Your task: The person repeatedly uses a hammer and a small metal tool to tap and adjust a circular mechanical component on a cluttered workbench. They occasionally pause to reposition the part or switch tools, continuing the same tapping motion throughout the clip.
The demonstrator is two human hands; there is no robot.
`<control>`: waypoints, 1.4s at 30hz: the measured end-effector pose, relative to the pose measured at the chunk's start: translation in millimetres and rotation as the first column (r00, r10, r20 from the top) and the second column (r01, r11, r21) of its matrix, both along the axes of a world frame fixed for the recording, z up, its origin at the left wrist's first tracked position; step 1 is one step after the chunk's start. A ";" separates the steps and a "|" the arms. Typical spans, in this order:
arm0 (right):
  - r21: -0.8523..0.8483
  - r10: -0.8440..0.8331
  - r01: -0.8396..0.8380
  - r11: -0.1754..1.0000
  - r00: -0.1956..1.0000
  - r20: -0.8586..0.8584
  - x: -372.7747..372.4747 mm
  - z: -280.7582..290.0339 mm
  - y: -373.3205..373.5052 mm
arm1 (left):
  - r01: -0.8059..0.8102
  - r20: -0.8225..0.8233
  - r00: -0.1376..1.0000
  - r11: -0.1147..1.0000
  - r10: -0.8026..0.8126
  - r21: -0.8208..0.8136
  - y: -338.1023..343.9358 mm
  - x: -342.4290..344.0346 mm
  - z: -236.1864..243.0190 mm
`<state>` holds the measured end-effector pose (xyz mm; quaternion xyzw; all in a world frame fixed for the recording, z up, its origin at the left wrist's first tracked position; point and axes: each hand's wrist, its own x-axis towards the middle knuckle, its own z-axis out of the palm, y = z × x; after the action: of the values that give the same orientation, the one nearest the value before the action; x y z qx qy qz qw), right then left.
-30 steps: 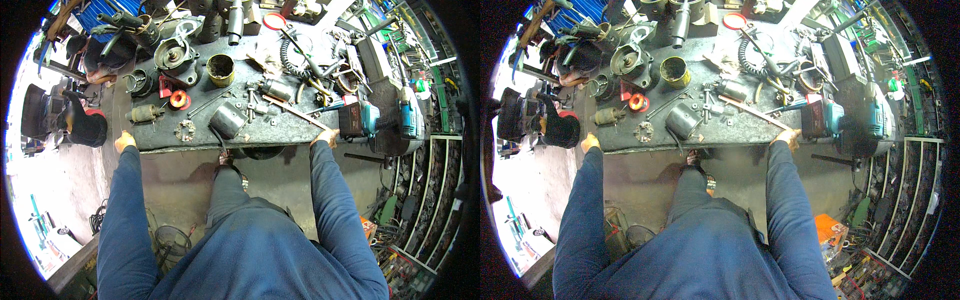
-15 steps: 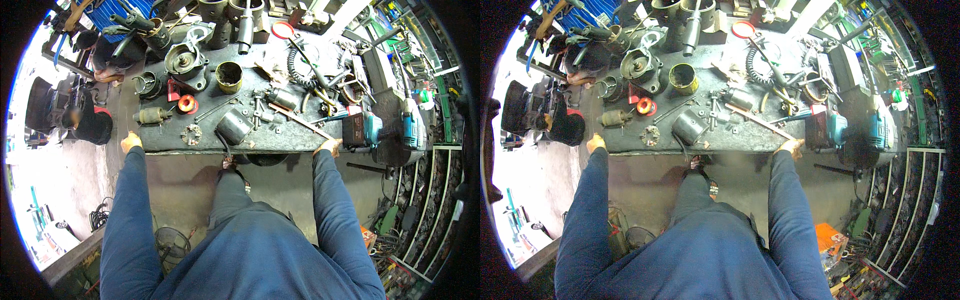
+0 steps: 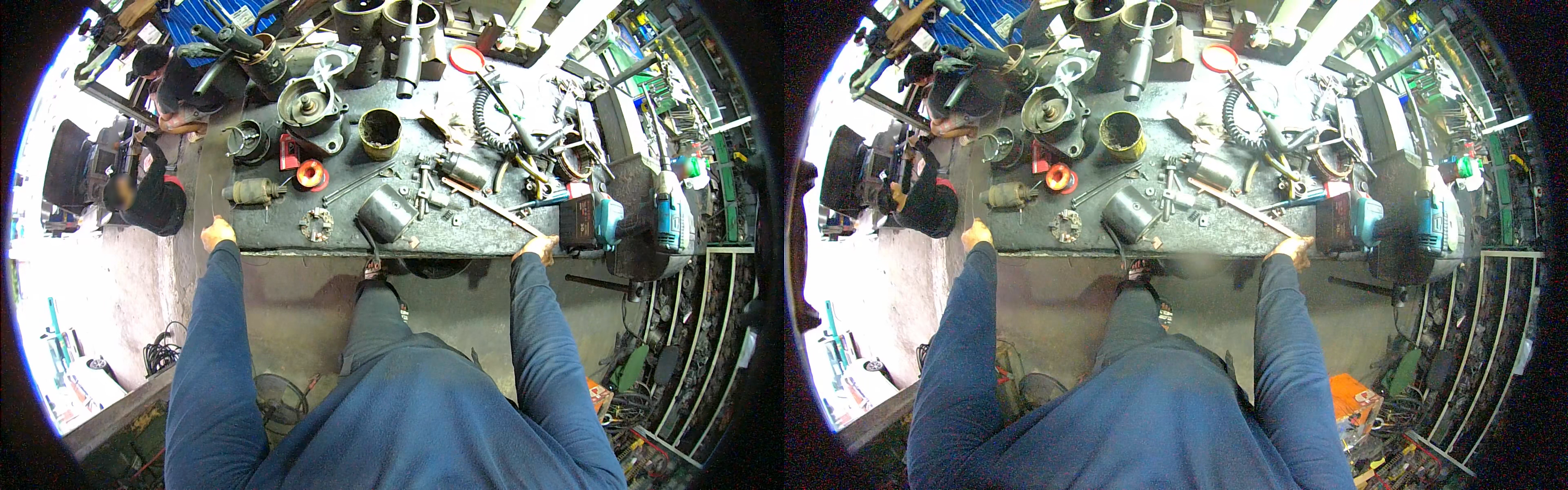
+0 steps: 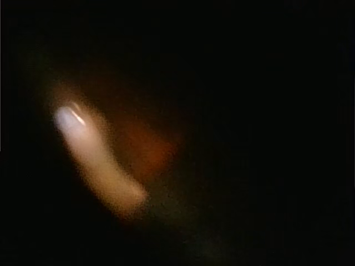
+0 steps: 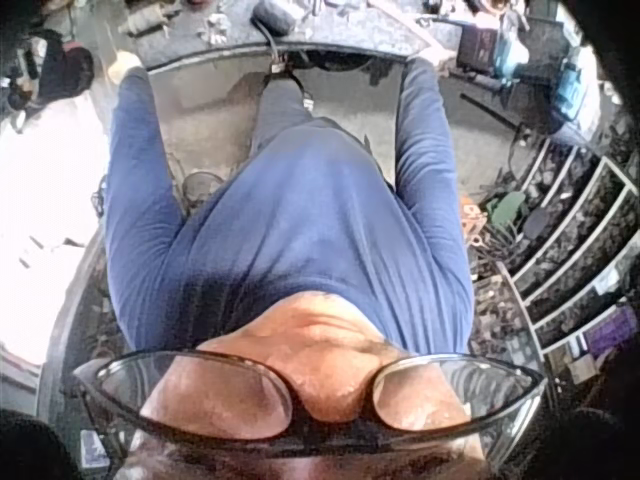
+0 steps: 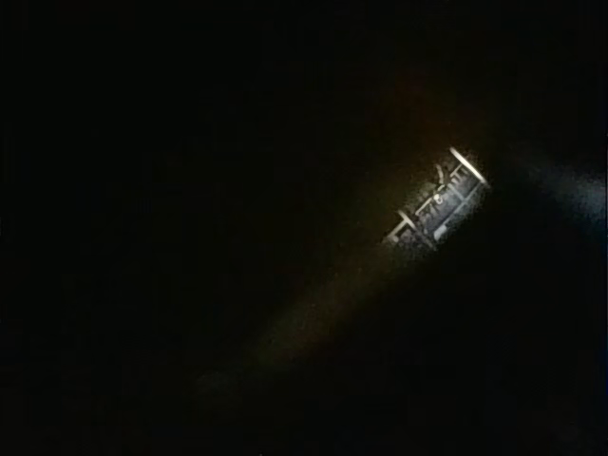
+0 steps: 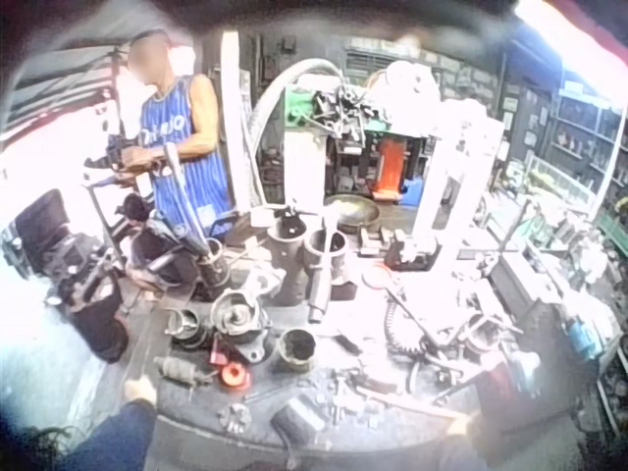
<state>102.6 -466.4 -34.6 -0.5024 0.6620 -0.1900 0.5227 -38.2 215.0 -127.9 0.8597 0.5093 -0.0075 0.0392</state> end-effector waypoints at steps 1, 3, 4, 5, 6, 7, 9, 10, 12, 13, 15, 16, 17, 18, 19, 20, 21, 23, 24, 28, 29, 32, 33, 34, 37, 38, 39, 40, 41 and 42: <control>0.008 -0.002 0.002 1.000 1.000 0.000 0.1 3.8 2.5 | -0.003 0.001 1.000 1.000 0.003 -0.005 0.1 0.1 0.1; 0.034 -0.015 0.016 0.999 1.000 -0.011 0.7 1.8 -0.2 | -0.027 0.041 0.999 0.999 0.028 -0.017 5.3 -1.6 -4.8; 0.059 -0.015 0.016 0.998 1.000 -0.017 2.4 -0.8 1.6 | -0.053 0.079 0.995 0.998 0.054 -0.015 17.1 -8.3 -10.4; 0.056 -0.004 0.006 0.998 1.000 -0.031 4.6 -3.5 4.3 | -0.092 0.155 0.983 0.995 0.095 -0.022 28.3 -14.4 -15.9; 0.034 -0.010 0.012 0.999 0.999 -0.044 3.9 -3.8 1.8 | -0.061 0.153 0.986 0.998 0.065 -0.030 24.1 -10.3 -17.2; 0.012 -0.016 0.017 1.000 0.998 -0.056 3.3 -4.6 -0.8 | -0.031 0.151 0.988 0.999 0.036 -0.037 20.0 -6.9 -17.9; -0.006 0.010 -0.011 1.000 0.999 -0.044 1.8 -10.0 -5.6 | 0.026 0.107 0.994 0.999 -0.021 -0.047 16.1 -5.2 -15.9; -0.006 0.018 -0.018 1.000 0.999 -0.032 1.4 -11.3 -6.5 | -0.001 0.140 0.990 0.998 0.010 -0.067 15.1 -4.3 -14.6; 0.006 0.026 -0.026 1.000 1.000 -0.005 0.6 -7.8 -2.2 | -0.176 0.314 0.924 0.971 0.220 -0.163 12.7 -2.8 -16.0; 0.017 0.028 -0.028 0.999 1.000 0.010 0.9 -5.0 1.3 | -0.225 0.352 0.893 0.956 0.280 -0.188 14.3 -3.7 -16.3; 0.009 0.023 -0.023 1.000 1.000 -0.009 2.5 -8.9 -2.4 | -0.214 0.299 0.920 0.964 0.253 -0.157 14.4 -3.2 -13.5; 0.002 0.016 -0.016 1.000 1.000 -0.018 2.4 -11.7 -6.4 | -0.215 0.289 0.924 0.964 0.252 -0.156 10.8 -0.9 -12.0; -0.031 0.008 -0.009 0.999 0.999 -0.048 2.1 -15.5 -9.8 | -0.236 0.315 0.906 0.955 0.282 -0.177 5.8 1.6 -11.5; -0.056 0.004 -0.008 0.998 0.997 -0.077 3.1 -15.8 -7.3 | -0.193 0.282 0.932 0.970 0.229 -0.150 8.2 -0.1 -10.6; -0.050 0.003 -0.007 0.999 0.997 -0.082 3.2 -15.5 -5.8 | -0.149 0.248 0.953 0.981 0.176 -0.122 10.4 -2.4 -9.7; -0.044 0.002 -0.006 0.999 0.996 -0.089 2.4 -15.3 -4.1 | -0.027 0.139 0.990 0.998 0.035 -0.062 14.4 -8.6 -6.7; -0.006 0.009 -0.010 1.000 0.997 -0.070 1.3 2.8 10.5 | -0.033 0.132 0.990 0.997 0.042 -0.063 16.3 -12.0 -4.1; 0.042 0.007 -0.006 0.999 1.000 -0.026 0.1 13.1 12.6 | -0.149 0.220 0.959 0.979 0.177 -0.138 7.5 -6.2 2.2; 0.056 -0.001 0.001 0.998 1.000 -0.004 -1.3 9.8 4.8 | -0.248 0.298 0.903 0.943 0.308 -0.221 -2.3 1.3 6.7; 0.052 -0.005 0.005 0.999 1.000 -0.005 -2.6 7.8 0.7 | -0.332 0.385 0.822 0.902 0.420 -0.276 -16.7 9.4 15.2; 0.043 -0.012 0.013 0.999 1.000 -0.008 -2.1 9.3 1.7 | -0.327 0.380 0.829 0.907 0.409 -0.265 -17.7 10.5 14.5; 0.054 0.004 -0.003 0.999 1.000 -0.026 0.9 11.7 11.6 | -0.265 0.356 0.881 0.949 0.310 -0.172 13.0 -8.3 -9.6; 0.063 0.015 -0.014 0.998 0.999 -0.031 1.8 6.2 7.3 | -0.233 0.343 0.898 0.959 0.276 -0.161 20.8 -10.8 -16.1; 0.072 0.027 -0.025 0.997 0.999 -0.034 2.2 2.4 5.2 | -0.201 0.330 0.912 0.968 0.241 -0.151 26.1 -12.8 -19.0; -0.012 -0.008 0.007 1.000 0.994 -0.107 1.4 -3.4 -2.4 | -0.154 0.298 0.932 0.969 0.206 -0.191 13.5 -2.9 -19.8; -0.037 -0.032 0.029 0.999 0.996 -0.086 -1.1 -1.9 -6.5 | -0.158 0.290 0.933 0.967 0.212 -0.200 0.0 5.4 -17.0; -0.045 -0.041 0.038 0.998 0.997 -0.064 -2.2 -0.7 -5.0 | -0.167 0.301 0.928 0.966 0.221 -0.195 0.1 6.0 -15.9; -0.041 -0.040 0.038 0.998 0.998 -0.043 -1.2 0.5 2.4 | -0.187 0.314 0.919 0.966 0.236 -0.180 11.7 -1.5 -21.2; -0.001 -0.008 0.008 1.000 0.999 -0.052 0.2 4.1 7.8 | -0.199 0.342 0.907 0.966 0.246 -0.167 25.2 -8.1 -28.7; 0.031 0.014 -0.013 0.999 0.998 -0.059 -0.5 15.0 11.7 | -0.200 0.359 0.899 0.965 0.250 -0.172 28.5 -9.6 -33.1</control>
<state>102.1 -454.7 -19.5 -0.5042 0.6767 -0.1613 0.5117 -47.8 243.6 -161.0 0.7757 0.5867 0.1295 0.1932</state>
